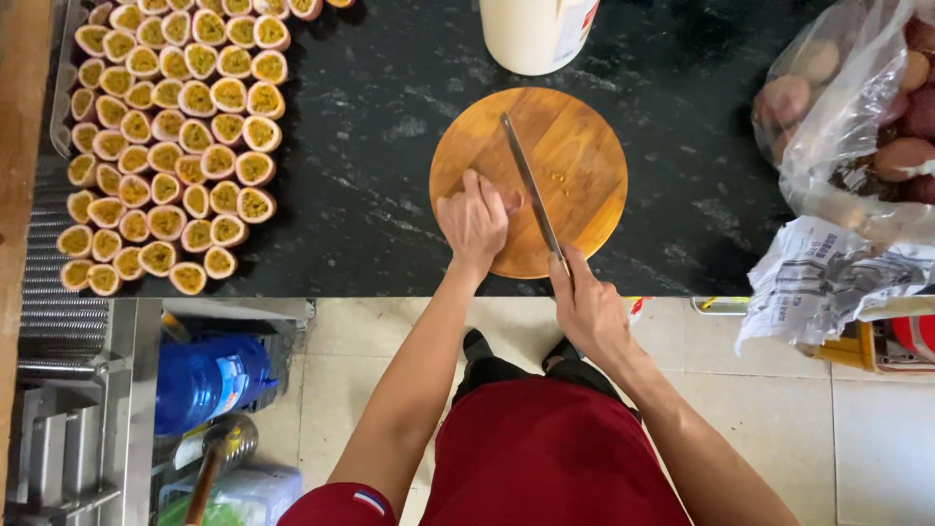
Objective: Cutting passion fruit in half and organizing them on a tray in a bakery production area.
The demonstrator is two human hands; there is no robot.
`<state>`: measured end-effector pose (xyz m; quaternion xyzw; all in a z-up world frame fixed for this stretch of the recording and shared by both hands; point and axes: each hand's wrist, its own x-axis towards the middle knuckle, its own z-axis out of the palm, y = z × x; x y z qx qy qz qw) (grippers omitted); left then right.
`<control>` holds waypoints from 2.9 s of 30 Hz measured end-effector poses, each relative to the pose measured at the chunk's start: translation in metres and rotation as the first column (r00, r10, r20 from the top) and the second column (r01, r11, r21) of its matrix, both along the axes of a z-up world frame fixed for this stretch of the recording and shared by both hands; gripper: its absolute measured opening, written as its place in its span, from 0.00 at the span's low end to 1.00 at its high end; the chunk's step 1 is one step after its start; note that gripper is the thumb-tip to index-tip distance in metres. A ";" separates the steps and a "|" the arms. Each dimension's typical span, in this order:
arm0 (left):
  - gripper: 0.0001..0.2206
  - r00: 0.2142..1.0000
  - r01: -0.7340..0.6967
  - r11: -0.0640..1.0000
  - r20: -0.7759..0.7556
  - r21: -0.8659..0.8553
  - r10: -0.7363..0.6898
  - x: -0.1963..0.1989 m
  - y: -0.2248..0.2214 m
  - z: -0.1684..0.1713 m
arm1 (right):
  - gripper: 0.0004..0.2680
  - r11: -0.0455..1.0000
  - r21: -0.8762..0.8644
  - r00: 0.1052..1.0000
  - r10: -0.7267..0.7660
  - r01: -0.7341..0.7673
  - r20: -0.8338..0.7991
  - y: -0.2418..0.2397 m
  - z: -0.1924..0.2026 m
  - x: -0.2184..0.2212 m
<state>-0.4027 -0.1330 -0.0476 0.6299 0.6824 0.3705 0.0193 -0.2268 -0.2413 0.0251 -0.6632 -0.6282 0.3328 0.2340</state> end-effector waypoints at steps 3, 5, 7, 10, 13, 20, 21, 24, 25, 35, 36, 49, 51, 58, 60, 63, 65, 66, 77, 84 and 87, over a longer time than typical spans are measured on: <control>0.13 1.000 0.025 1.000 0.011 0.002 -0.025 -0.002 0.002 -0.011 | 0.13 0.993 0.114 0.996 0.053 -0.044 -0.071 -0.001 0.000 -0.012; 0.14 0.999 0.019 0.998 0.034 -0.054 -0.017 0.000 0.001 0.006 | 0.14 0.995 0.089 0.998 0.056 -0.053 -0.036 0.000 0.007 -0.021; 0.17 0.998 0.014 0.994 0.057 -0.109 -0.008 0.002 0.002 0.009 | 0.14 0.996 0.064 0.998 0.059 -0.059 0.000 0.001 0.013 -0.027; 0.14 0.995 -0.040 0.995 0.092 -0.096 0.049 0.003 0.004 -0.002 | 0.14 0.996 0.059 0.998 0.065 -0.063 -0.027 0.000 0.016 -0.033; 0.13 0.991 -0.035 0.991 0.124 -0.127 0.051 0.003 0.005 -0.001 | 0.13 0.994 0.092 0.998 0.067 -0.065 -0.019 -0.003 0.014 -0.033; 0.13 0.996 -0.086 0.994 0.026 -0.068 0.088 0.004 0.009 -0.004 | 0.15 0.999 -0.025 0.998 0.047 -0.046 0.052 -0.029 0.014 -0.021; 0.13 0.995 -0.093 0.993 0.038 -0.067 0.095 0.006 0.006 -0.004 | 0.15 0.999 -0.020 0.999 0.049 -0.049 0.023 -0.034 0.012 -0.019; 0.14 0.995 -0.056 0.997 0.074 -0.051 0.060 0.005 0.002 -0.003 | 0.15 0.995 0.025 0.995 0.095 -0.095 0.002 0.007 -0.003 -0.032; 0.14 0.995 -0.056 0.997 0.075 -0.055 0.060 0.005 0.001 -0.005 | 0.15 0.995 0.021 0.996 0.095 -0.095 0.003 0.006 -0.005 -0.033; 0.14 0.995 -0.096 0.993 0.008 -0.073 0.096 0.004 0.008 -0.027 | 0.14 0.993 -0.077 0.995 0.091 -0.088 0.028 -0.006 -0.019 -0.028; 0.13 0.997 -0.073 0.997 0.004 -0.017 0.073 0.003 0.009 -0.030 | 0.13 0.991 -0.051 0.993 0.120 -0.120 0.001 0.012 -0.030 -0.033; 0.17 0.983 -0.074 0.997 0.166 -0.032 0.078 -0.053 -0.020 0.005 | 0.15 0.982 -0.166 0.994 0.079 -0.091 -0.078 -0.013 0.004 0.007; 0.21 0.899 0.199 0.972 0.418 -0.124 -0.131 -0.062 -0.030 0.022 | 0.15 0.988 -0.086 0.991 0.121 -0.125 -0.049 -0.011 0.001 0.007; 0.29 0.927 0.334 0.942 0.196 -0.038 -0.321 -0.076 -0.038 0.016 | 0.15 0.988 -0.011 0.985 0.153 -0.154 -0.074 -0.008 -0.008 0.010; 0.29 0.880 0.373 0.924 0.345 -0.081 -0.325 -0.082 -0.043 0.030 | 0.15 0.979 0.115 0.985 0.172 -0.171 0.002 -0.004 -0.016 0.015; 0.27 0.876 0.316 0.949 0.382 0.008 -0.295 -0.103 -0.045 0.039 | 0.15 0.969 0.189 0.987 0.155 -0.160 0.042 0.003 -0.001 0.004; 0.25 0.929 0.225 0.973 0.289 0.053 -0.230 -0.138 -0.039 0.034 | 0.15 0.995 -0.062 0.996 0.080 -0.078 0.031 0.005 0.027 -0.010; 0.24 0.962 0.161 0.982 0.205 0.099 -0.178 -0.154 -0.037 0.030 | 0.16 0.948 -0.315 0.998 -0.016 0.033 0.059 0.005 0.041 -0.015; 0.30 0.944 -0.202 0.975 -0.283 -0.096 0.168 -0.282 0.030 0.037 | 0.16 0.965 -0.262 0.997 -0.013 0.033 0.079 -0.006 0.049 -0.037; 0.33 0.922 -0.227 0.974 -0.323 -0.007 0.213 -0.295 0.037 0.025 | 0.18 0.951 -0.292 0.994 -0.084 0.103 0.075 -0.005 0.059 -0.032; 0.37 0.906 -0.190 0.978 -0.367 0.090 0.210 -0.277 0.028 0.035 | 0.19 0.953 -0.268 0.989 -0.129 0.142 0.067 -0.002 0.061 -0.020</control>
